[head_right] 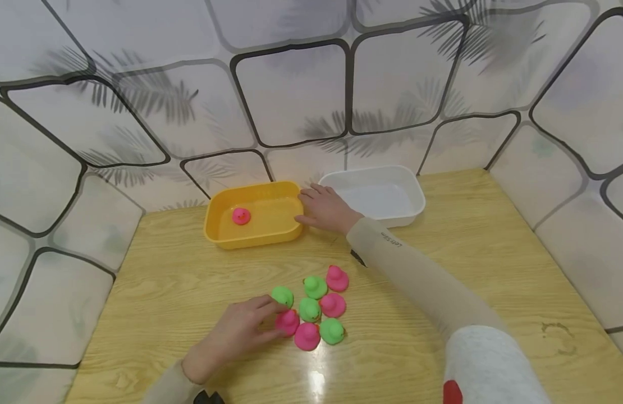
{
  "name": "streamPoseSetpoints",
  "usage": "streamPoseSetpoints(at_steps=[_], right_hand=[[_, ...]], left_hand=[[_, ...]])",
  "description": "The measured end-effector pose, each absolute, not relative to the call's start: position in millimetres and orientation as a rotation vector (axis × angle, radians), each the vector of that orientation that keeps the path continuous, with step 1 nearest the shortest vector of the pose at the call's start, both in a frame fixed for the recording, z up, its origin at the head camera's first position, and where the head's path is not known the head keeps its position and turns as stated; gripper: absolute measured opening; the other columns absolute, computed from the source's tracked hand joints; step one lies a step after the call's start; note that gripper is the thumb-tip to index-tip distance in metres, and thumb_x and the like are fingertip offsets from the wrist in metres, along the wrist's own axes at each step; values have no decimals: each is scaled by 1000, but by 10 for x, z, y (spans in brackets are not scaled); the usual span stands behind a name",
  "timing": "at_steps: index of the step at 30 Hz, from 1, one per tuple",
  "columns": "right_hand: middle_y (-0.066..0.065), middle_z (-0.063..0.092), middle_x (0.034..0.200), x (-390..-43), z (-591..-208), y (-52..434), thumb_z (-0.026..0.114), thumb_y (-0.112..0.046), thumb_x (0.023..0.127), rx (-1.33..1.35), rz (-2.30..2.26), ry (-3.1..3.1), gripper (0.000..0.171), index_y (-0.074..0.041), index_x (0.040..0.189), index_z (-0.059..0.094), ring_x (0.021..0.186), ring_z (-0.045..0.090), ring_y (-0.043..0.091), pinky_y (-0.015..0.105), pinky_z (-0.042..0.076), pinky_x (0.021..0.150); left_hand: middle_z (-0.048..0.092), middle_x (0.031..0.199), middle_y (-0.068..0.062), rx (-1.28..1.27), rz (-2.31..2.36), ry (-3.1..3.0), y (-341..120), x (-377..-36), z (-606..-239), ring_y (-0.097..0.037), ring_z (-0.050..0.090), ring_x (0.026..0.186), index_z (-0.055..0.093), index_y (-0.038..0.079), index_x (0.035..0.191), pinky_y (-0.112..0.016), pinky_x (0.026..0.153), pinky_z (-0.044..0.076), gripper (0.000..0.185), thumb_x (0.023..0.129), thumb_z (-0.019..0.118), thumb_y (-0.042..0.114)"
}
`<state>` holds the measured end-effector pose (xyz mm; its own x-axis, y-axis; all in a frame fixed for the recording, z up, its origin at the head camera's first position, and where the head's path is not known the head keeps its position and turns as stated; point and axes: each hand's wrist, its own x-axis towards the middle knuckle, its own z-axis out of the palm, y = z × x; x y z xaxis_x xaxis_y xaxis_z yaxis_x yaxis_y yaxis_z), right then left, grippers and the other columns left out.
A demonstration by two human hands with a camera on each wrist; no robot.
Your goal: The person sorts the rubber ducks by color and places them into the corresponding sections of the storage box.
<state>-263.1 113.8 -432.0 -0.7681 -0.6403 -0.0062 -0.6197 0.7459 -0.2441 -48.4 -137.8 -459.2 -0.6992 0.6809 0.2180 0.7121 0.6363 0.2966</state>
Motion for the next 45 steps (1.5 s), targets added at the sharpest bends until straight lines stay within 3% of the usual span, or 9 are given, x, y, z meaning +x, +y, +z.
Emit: streamPoseSetpoints(at_steps=[9,28,34,45], right_hand=[[19,41,162,-2645,-4351,1107,54,-47,108,-1034,-348,2846,69,1,157,42,153,27,43,58,22,124],[20,40,162,-2648,-4361,1144,54,-47,108,-1046,-347,2860,69,1,157,42,153,27,43,58,22,124],[20,40,163,-2641,-4350,1150,54,-46,107,-1034,-366,2842,70,1,157,41,154,26,43,60,21,123],[20,39,163,-2667,-4362,1150,54,-46,108,-1046,-371,2837,69,1,157,41,153,26,44,60,21,124]], left_hand=[[70,101,6,-1129,-469,-2796,-1333,-449,-4617,-10,69,83,75,19,113,-27,63,54,30,91,81,38],[70,94,4,-1068,-470,-2674,-1464,-445,-4473,-11,68,77,76,14,107,-25,59,54,30,84,87,29],[71,95,3,-1025,-446,-2668,-1568,-577,-4296,-12,69,76,75,13,106,-25,53,52,30,83,89,26],[72,100,-1,-952,-440,-2717,-1712,-973,-4068,-15,65,75,75,11,111,-28,58,52,32,86,88,26]])
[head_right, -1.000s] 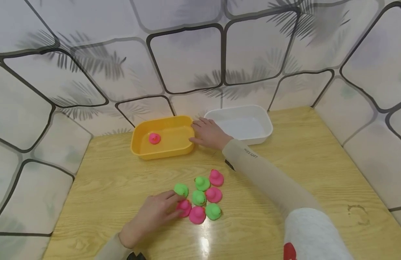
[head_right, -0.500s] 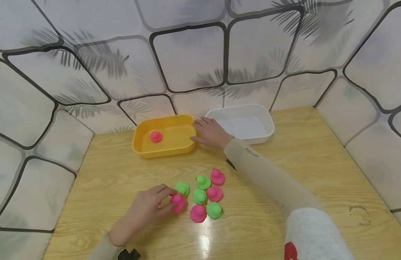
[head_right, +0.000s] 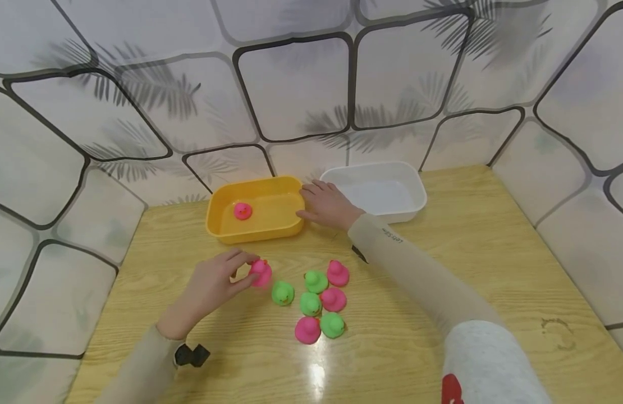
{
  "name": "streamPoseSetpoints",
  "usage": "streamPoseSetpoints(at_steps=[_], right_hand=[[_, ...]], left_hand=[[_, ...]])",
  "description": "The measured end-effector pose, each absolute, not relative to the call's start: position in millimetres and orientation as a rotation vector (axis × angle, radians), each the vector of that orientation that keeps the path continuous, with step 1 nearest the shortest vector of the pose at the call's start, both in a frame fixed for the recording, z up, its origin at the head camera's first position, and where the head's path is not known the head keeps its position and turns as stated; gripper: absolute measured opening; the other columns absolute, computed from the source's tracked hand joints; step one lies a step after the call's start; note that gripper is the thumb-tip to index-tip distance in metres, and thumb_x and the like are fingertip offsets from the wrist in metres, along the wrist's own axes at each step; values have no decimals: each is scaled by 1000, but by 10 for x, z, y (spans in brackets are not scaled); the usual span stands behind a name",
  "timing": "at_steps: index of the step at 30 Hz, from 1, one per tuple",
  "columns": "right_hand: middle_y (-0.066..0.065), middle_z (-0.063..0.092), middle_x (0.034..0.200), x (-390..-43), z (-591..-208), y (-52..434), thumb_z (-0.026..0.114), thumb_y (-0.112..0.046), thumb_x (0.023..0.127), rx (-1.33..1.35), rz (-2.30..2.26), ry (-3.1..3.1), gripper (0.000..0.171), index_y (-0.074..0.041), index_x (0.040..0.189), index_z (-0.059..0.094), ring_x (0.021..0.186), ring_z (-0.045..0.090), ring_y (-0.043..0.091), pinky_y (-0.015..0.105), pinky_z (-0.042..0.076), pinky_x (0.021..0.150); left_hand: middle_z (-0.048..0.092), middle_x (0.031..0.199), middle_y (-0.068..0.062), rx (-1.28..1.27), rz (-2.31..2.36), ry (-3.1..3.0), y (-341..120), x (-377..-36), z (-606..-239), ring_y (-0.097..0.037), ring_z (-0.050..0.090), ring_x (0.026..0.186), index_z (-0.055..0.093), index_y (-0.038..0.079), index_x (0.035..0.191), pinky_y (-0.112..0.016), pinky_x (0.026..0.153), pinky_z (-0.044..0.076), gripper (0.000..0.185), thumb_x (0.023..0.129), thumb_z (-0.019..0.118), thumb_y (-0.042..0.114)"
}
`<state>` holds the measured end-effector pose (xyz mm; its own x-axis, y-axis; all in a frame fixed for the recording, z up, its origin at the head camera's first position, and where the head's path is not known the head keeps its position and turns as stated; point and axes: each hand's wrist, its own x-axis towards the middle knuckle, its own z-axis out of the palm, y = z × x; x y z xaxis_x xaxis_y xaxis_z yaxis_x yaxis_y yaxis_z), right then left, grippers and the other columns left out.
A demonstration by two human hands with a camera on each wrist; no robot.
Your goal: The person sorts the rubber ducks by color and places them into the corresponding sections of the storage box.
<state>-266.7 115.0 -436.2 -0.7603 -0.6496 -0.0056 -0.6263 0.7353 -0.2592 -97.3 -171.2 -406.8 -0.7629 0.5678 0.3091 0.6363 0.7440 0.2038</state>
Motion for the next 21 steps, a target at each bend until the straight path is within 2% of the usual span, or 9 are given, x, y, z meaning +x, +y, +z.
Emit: streamPoseSetpoints(at_steps=[7,15,21], right_hand=[[20,39,163,-2670,-4341,1143,54,-46,108,-1034,-376,2830,70,1,157,41,154,26,43,58,20,124],[20,39,163,-2685,-4377,1152,54,-47,107,-1044,-367,2843,70,1,157,41,154,26,43,59,21,124],[19,38,164,-2683,-4388,1150,53,-48,107,-1035,-374,2837,71,0,158,40,154,25,43,59,20,124]], left_hand=[[69,96,-3,-916,-430,-2722,-1761,-1272,-4022,-17,59,70,74,8,111,-32,58,51,31,88,86,25],[73,109,-11,-830,-462,-2808,-1824,-1586,-3940,-28,69,91,73,6,116,-44,71,58,32,93,81,27],[72,109,-12,-778,-498,-2842,-1856,-1769,-3885,-30,69,92,73,5,118,-45,72,57,32,96,77,28]])
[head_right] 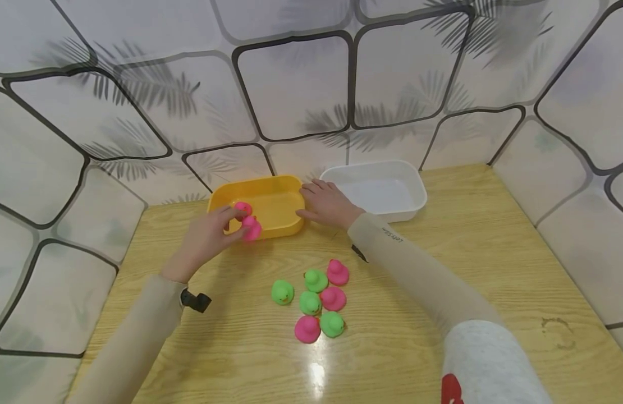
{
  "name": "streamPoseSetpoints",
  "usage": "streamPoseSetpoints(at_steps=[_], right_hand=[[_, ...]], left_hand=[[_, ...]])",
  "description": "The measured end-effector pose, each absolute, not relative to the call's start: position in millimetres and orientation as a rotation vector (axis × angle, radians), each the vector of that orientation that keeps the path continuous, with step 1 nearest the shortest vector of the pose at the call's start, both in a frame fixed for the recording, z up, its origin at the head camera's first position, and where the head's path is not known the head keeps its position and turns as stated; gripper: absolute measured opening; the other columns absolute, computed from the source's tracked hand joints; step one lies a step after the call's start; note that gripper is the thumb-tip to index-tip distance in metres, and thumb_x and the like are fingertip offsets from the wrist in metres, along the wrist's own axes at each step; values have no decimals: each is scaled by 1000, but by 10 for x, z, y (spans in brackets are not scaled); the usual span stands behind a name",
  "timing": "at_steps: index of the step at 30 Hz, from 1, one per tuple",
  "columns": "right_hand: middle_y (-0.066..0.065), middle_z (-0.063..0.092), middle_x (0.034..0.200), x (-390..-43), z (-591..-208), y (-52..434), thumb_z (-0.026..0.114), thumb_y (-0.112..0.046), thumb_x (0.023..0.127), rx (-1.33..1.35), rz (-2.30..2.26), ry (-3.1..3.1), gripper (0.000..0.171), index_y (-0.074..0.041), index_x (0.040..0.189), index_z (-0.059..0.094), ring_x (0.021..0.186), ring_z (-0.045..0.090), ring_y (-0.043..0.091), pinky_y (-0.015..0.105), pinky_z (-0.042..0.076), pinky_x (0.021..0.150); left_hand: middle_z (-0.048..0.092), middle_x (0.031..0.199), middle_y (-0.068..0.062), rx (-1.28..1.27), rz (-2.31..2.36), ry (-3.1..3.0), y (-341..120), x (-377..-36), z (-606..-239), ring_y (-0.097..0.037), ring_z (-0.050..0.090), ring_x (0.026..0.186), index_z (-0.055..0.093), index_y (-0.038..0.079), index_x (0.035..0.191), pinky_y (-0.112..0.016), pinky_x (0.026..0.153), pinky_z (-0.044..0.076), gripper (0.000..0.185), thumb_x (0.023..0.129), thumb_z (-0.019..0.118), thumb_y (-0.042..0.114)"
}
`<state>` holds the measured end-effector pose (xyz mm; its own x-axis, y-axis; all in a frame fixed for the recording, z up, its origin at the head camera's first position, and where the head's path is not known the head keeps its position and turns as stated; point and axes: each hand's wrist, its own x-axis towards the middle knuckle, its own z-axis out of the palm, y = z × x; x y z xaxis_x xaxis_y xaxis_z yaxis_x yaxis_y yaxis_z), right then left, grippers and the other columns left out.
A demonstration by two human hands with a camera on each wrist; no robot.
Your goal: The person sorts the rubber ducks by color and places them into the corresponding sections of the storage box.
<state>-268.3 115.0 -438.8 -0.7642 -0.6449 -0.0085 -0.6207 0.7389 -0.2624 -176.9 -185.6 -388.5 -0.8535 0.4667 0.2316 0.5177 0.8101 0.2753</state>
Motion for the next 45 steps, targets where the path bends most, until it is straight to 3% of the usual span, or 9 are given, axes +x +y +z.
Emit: streamPoseSetpoints(at_steps=[10,20,30,38,45], right_hand=[[19,37,164,-2691,-4415,1158,53,-48,108,-1029,-387,2837,71,1,158,40,155,24,43,59,20,124],[20,39,163,-2674,-4418,1148,55,-46,107,-1046,-394,2845,70,1,157,41,154,26,43,58,20,124],[19,40,163,-2669,-4413,1130,54,-48,107,-1067,-391,2844,70,1,157,41,153,27,43,59,22,124],[19,39,163,-2674,-4397,1143,53,-48,108,-1053,-391,2842,70,1,157,41,154,26,43,58,21,124],[19,38,164,-2680,-4398,1153,53,-47,108,-1042,-384,2844,71,1,157,40,154,26,43,58,20,124]], left_hand=[[70,114,-15,-716,-510,-2944,-1857,-2056,-3820,-33,68,99,71,2,123,-49,81,57,36,99,73,28],[70,121,-16,-605,-521,-2986,-1950,-2303,-3987,-36,64,111,71,2,124,-56,90,53,35,100,71,28],[70,114,-16,-551,-517,-3049,-2024,-2332,-4068,-35,63,103,72,1,122,-54,87,53,34,101,70,28],[71,113,-16,-563,-584,-3050,-2045,-2320,-4110,-36,64,106,73,3,118,-55,93,52,29,100,72,26],[71,108,-14,-621,-597,-2979,-2040,-2210,-4129,-34,64,97,75,4,113,-51,86,53,25,100,71,24]])
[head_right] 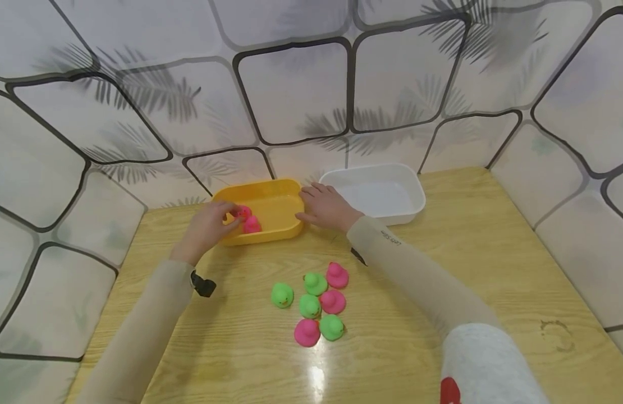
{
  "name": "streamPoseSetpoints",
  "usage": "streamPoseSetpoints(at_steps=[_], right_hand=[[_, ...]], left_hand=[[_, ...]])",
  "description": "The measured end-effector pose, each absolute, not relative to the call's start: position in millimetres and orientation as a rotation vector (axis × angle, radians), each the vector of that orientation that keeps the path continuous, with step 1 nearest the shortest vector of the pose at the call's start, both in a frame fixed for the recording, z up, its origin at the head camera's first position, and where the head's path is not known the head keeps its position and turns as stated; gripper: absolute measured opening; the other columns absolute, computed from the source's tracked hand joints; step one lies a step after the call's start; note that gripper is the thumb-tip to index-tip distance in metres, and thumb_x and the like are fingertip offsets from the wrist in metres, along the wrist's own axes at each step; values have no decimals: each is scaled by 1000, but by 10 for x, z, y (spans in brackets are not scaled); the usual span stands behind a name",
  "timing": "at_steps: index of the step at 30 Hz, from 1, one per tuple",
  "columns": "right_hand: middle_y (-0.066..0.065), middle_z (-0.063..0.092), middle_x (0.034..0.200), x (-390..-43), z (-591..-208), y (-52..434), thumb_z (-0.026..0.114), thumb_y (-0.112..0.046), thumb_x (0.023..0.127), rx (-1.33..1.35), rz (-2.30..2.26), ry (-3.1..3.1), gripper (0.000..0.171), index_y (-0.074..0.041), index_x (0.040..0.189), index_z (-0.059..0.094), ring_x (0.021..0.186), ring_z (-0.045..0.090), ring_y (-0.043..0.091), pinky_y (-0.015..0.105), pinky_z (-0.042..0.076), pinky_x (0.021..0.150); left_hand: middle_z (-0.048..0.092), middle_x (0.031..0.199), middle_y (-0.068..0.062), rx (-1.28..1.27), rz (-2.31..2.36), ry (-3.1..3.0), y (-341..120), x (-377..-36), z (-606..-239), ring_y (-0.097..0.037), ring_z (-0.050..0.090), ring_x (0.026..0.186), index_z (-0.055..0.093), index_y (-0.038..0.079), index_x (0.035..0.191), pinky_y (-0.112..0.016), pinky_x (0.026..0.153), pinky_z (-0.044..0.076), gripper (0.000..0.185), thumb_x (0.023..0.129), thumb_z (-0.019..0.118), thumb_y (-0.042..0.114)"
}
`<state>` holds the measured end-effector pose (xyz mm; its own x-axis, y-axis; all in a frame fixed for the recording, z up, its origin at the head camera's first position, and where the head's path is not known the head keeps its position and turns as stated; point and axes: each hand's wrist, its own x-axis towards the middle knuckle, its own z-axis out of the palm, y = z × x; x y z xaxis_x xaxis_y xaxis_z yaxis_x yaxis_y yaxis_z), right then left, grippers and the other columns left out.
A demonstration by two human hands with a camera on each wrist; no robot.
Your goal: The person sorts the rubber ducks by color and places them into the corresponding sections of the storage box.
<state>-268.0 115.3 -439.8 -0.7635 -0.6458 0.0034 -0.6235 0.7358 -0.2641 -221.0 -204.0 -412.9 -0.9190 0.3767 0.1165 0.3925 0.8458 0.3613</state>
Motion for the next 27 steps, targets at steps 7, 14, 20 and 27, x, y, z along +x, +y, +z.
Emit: streamPoseSetpoints(at_steps=[7,14,20,27], right_hand=[[19,38,164,-2646,-4390,1142,52,-47,108,-1044,-361,2837,70,1,157,41,154,27,43,58,21,124],[20,38,163,-2627,-4329,1138,54,-46,108,-1035,-374,2838,70,2,157,41,154,26,44,58,21,124],[20,39,163,-2630,-4320,1143,53,-46,108,-1040,-373,2843,69,2,157,41,153,27,44,59,22,123],[20,39,163,-2646,-4350,1145,52,-47,108,-1046,-364,2847,69,2,157,41,153,27,44,59,23,123]], left_hand=[[71,109,-10,-640,-590,-2971,-1969,-1959,-4097,-33,60,98,74,7,114,-51,82,52,26,99,74,29],[74,104,-10,-781,-564,-2837,-1835,-1748,-4114,-31,65,100,75,4,112,-48,86,55,24,94,78,21],[72,98,-6,-910,-546,-2720,-1716,-1569,-4137,-27,64,92,76,5,109,-44,83,55,23,91,82,19],[73,96,-3,-986,-514,-2669,-1615,-1382,-4155,-24,67,90,76,8,108,-41,82,57,24,90,83,23]])
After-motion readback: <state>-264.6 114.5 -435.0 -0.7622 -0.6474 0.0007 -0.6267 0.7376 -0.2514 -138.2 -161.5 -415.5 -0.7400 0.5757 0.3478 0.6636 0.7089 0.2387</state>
